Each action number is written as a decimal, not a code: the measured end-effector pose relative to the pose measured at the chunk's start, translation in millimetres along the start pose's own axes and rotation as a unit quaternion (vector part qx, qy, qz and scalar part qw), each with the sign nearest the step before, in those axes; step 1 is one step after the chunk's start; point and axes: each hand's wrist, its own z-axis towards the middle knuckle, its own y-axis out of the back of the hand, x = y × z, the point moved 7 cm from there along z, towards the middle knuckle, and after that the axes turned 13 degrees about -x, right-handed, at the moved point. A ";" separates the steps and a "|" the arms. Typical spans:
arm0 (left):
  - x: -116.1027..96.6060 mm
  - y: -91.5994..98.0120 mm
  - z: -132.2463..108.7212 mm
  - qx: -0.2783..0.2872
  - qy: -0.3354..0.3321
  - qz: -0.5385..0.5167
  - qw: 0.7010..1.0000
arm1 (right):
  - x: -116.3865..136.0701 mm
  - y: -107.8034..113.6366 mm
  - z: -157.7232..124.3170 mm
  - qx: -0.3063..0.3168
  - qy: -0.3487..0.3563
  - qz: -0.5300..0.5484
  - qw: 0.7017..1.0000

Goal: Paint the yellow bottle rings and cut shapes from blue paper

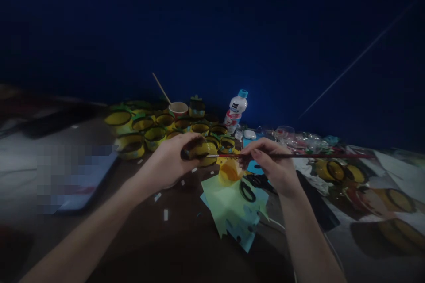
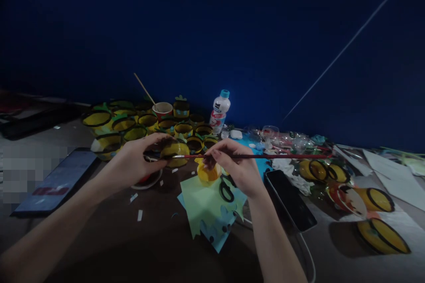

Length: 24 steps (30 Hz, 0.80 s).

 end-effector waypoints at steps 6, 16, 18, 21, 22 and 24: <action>3.6 -1.5 -0.3 0.002 0.021 -0.039 0.999 | 1.1 5.7 0.9 -0.002 0.011 -0.006 1.000; 5.2 -7.0 -2.8 0.029 0.086 -0.160 0.983 | 2.6 15.5 0.8 0.016 0.026 0.007 1.000; 4.9 -7.2 -3.0 0.038 0.090 -0.175 0.980 | 4.9 16.1 0.8 0.019 0.034 0.005 0.999; 6.0 -6.8 -3.0 0.044 0.099 -0.189 0.976 | 8.0 16.8 0.8 0.026 0.044 -0.004 0.999; 6.6 -6.4 -2.9 0.044 0.102 -0.192 0.975 | 8.9 17.3 0.8 0.029 0.047 -0.007 0.998; 7.4 -6.2 -2.8 0.044 0.107 -0.200 0.973 | 10.2 18.9 0.7 0.032 0.051 -0.014 0.998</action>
